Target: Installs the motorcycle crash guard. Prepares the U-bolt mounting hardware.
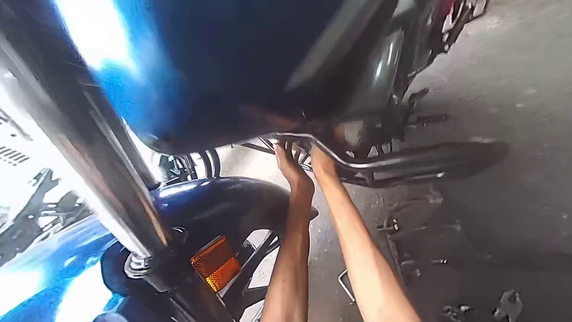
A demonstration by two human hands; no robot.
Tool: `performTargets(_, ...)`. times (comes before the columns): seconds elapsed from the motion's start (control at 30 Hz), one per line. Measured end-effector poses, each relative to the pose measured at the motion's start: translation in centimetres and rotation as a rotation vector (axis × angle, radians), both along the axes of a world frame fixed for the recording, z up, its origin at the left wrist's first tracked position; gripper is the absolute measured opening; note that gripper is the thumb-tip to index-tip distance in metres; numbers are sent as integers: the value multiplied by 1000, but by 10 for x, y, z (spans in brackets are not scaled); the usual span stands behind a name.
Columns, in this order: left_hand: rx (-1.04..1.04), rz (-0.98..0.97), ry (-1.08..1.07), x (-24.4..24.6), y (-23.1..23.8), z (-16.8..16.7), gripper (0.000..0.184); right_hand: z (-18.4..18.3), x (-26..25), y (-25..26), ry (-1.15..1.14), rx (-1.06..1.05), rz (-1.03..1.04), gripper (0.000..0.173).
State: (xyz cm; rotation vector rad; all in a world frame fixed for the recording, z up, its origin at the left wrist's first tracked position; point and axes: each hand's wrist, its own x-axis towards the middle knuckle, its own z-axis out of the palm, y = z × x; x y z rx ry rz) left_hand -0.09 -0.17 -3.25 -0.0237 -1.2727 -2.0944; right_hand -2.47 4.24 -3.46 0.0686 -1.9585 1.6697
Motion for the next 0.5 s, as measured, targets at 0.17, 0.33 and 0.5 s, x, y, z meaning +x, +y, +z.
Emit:
performTargets(0.17,37,-37,62,8,6,3,54,-23,-23,-1,200,130,-181,38)
performTargets(0.33,117,-21,88,8,11,10,39,37,11,-4,478,-599,-114,14)
performTargets(0.5,145,-23,103,8,9,10,44,26,9,-7,457,-520,-134,23)
